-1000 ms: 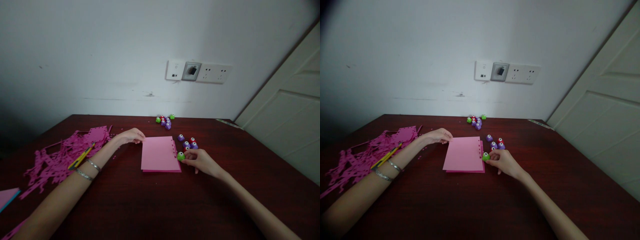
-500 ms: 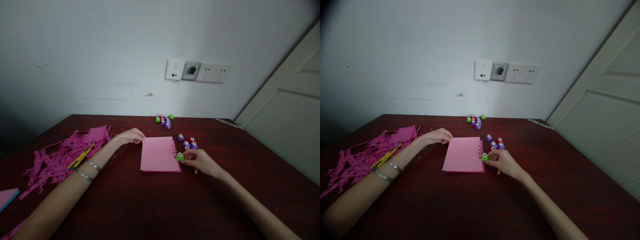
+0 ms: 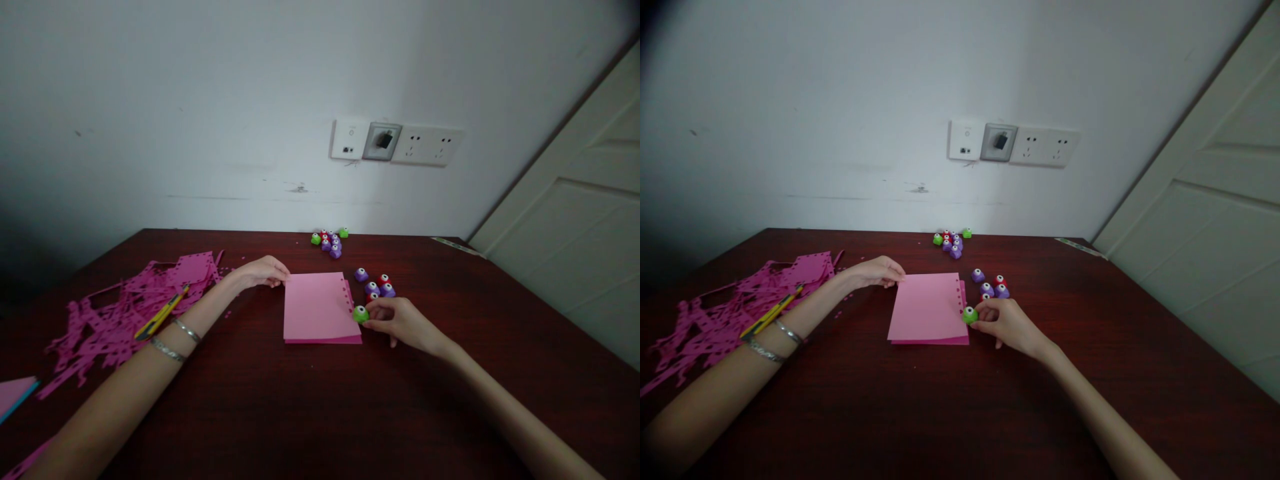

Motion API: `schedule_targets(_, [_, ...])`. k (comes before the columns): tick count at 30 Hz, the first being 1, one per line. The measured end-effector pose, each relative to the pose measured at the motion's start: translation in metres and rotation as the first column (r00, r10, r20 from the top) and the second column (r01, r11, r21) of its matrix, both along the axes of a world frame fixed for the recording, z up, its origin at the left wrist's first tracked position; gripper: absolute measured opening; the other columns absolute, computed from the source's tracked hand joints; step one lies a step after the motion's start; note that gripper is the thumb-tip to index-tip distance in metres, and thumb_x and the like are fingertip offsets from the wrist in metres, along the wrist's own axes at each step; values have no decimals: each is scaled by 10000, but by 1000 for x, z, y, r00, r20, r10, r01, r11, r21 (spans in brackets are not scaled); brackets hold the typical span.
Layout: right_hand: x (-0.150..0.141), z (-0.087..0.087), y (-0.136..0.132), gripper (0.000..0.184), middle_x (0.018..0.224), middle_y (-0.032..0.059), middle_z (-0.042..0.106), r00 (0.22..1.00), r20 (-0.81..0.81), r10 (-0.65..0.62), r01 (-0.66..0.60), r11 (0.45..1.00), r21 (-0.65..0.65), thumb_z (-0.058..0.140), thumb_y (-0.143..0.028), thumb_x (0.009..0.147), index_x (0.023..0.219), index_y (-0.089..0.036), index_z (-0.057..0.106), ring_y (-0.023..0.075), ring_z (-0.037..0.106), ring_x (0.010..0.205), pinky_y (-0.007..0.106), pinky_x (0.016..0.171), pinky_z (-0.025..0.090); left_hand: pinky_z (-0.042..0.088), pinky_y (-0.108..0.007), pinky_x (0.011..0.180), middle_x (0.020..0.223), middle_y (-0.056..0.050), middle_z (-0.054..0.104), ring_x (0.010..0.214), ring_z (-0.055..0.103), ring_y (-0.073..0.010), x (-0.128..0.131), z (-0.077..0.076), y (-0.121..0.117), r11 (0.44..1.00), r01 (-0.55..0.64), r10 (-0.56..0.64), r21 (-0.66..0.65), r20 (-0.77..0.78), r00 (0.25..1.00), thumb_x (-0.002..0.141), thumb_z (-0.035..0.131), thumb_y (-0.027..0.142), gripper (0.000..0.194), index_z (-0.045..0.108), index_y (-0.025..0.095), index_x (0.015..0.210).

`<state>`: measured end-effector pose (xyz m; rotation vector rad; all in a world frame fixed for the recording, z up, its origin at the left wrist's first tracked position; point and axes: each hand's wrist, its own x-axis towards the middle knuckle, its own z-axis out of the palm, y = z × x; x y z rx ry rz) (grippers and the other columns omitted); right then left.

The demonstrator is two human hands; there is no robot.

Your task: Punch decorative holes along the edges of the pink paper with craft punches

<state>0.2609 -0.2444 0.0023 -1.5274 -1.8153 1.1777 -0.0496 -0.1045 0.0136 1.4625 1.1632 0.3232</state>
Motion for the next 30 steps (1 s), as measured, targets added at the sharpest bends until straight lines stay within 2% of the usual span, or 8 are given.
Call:
schedule_targets(13, [-3,-6,-2,317,733,14,545,998,14,63,-63,998,23,635,-396,720,925,-155,622,109,522,582,142,299,449,353,-230,510,540,-6,587,489,474,-72,2,-3,0,1000,9,-9,24,-6,1000,557,700,213,196,664,111,721])
schedule_targets(18, [-3,-7,-2,334,736,15,533,997,29,75,-76,996,37,629,-402,725,949,-155,627,100,509,575,124,295,432,341,-224,473,530,-12,589,470,468,-74,9,-1,-5,994,13,-5,106,-68,998,563,671,209,134,655,117,659])
schedule_targets(23, [-3,-3,-3,334,757,23,531,995,43,89,-91,995,43,623,-398,730,963,-160,635,107,511,594,126,294,434,358,-221,454,478,1,561,458,484,-90,18,-3,-9,972,45,1,229,-197,980,581,634,222,106,613,119,600])
schedule_targets(27, [-4,0,-3,340,766,29,537,994,58,96,-97,995,22,634,-395,719,969,-164,639,117,520,621,118,297,428,366,-232,479,483,5,552,461,486,-99,21,-8,-11,935,111,4,336,-323,946,618,597,239,120,557,138,565])
schedule_targets(29, [-4,0,-3,345,770,30,538,993,58,101,-102,995,9,637,-392,715,973,-162,637,119,520,627,120,298,428,364,-243,523,551,-4,565,531,507,-122,23,-8,-14,871,141,80,470,-420,904,607,620,259,130,547,152,614])
schedule_targets(30, [-4,0,-3,346,771,30,537,993,57,103,-104,995,4,637,-390,714,973,-160,635,120,519,627,123,299,428,360,-251,547,609,-15,574,581,517,-139,25,-6,-17,820,158,142,551,-462,875,602,632,274,156,547,157,661])
